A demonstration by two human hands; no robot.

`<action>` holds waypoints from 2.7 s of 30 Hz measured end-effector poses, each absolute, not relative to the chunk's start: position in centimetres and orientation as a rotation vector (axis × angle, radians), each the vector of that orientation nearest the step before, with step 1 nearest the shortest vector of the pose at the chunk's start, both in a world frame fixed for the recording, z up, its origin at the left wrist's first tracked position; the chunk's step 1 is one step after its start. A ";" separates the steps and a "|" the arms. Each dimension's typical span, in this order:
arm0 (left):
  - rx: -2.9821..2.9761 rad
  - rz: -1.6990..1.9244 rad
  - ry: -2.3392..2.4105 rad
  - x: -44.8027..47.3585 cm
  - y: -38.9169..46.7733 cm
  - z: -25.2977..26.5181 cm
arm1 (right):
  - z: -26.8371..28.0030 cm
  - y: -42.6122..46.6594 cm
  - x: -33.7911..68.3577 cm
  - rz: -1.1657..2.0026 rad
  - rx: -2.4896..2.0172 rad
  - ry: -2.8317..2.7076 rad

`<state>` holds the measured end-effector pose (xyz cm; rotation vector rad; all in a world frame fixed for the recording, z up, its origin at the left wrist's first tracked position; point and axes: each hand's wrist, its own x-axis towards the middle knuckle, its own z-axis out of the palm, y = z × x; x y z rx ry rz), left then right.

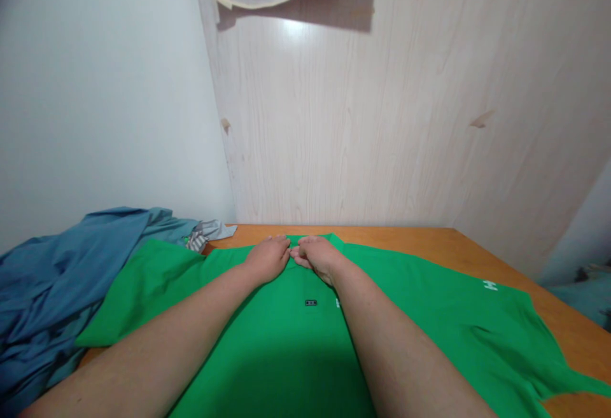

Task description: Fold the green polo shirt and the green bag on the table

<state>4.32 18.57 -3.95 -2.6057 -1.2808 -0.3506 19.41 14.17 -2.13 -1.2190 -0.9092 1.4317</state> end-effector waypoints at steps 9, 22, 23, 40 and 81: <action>-2.594 -0.398 -1.240 4.2 18.1 -3.7 | 0.1 15.1 23.6 0.911 -1.288 -0.983; -2.685 -0.357 -1.337 5.7 17.8 -4.3 | -3.1 14.8 25.1 0.258 -1.953 -1.595; -2.696 -0.336 -1.363 5.7 17.8 -4.4 | -3.4 14.8 24.8 0.242 -2.007 -1.675; -2.777 -0.228 -1.540 6.1 17.6 -4.4 | -4.3 14.6 24.0 0.273 -2.241 -1.890; -2.972 -0.222 -1.419 5.7 17.5 -3.7 | -0.8 13.2 25.6 1.045 -1.554 -1.923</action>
